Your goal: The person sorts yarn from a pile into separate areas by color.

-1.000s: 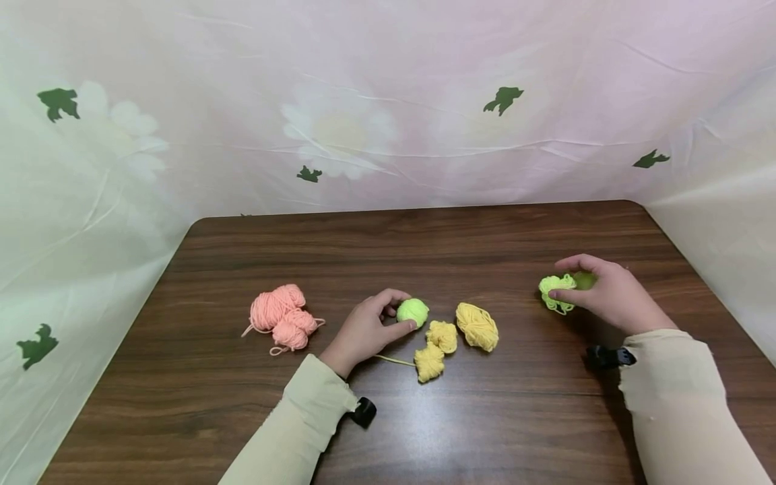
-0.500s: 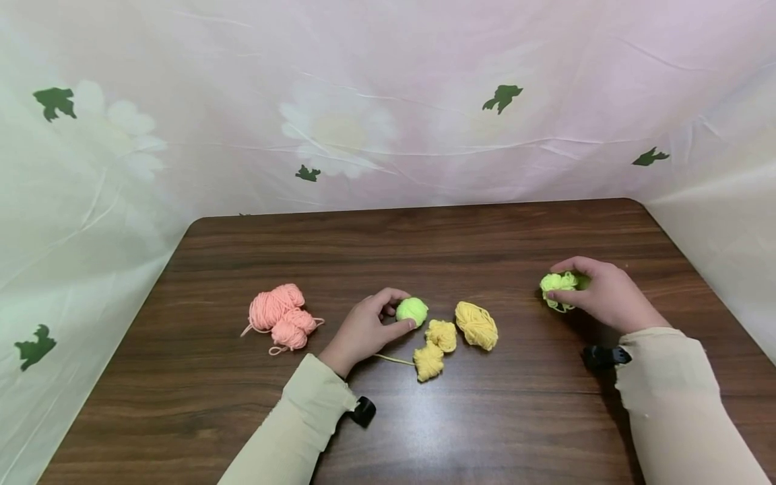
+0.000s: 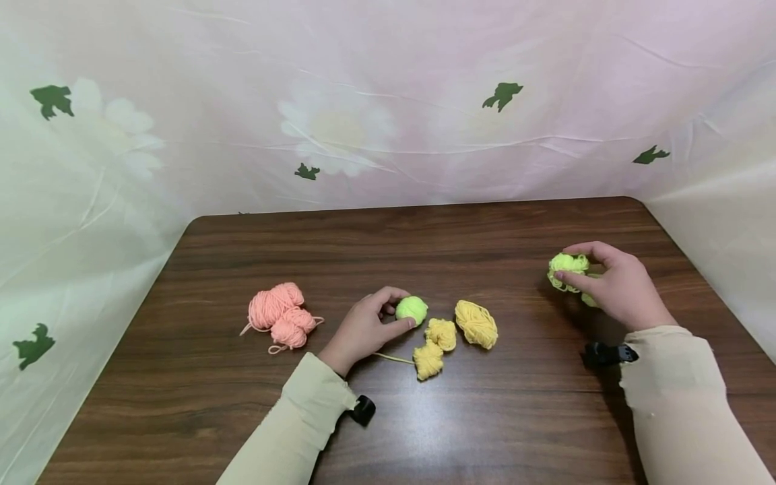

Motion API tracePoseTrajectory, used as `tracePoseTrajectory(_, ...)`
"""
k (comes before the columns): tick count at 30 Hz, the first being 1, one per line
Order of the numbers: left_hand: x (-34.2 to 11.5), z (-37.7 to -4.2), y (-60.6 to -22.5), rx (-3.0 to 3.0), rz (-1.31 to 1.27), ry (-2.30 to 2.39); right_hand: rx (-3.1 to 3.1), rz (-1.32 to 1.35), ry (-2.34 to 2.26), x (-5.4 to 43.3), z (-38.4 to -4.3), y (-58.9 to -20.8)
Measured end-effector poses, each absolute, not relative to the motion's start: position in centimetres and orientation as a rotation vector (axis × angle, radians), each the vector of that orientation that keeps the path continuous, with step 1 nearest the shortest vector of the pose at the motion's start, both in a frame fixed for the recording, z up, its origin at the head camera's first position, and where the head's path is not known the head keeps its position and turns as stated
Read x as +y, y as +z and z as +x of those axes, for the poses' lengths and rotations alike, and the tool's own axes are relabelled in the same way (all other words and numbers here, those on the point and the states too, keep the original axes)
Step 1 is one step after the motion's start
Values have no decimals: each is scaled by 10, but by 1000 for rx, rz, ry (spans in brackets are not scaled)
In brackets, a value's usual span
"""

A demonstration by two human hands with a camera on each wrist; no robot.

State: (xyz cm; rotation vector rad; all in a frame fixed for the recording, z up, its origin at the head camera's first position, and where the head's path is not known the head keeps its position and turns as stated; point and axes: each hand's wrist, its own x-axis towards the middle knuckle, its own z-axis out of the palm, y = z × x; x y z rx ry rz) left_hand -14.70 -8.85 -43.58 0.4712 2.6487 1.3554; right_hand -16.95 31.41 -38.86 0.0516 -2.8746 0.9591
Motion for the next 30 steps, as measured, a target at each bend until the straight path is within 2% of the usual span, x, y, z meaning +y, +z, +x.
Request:
tracePoseTrajectory(12, -89, -147, -436, 2648, 472, 1357, -2725, 19, 973, 320, -171, -391)
tracePoseTrajectory(30, -88, -147, -436, 2653, 461, 1349, -2573, -250, 1080, 335, -173, -401)
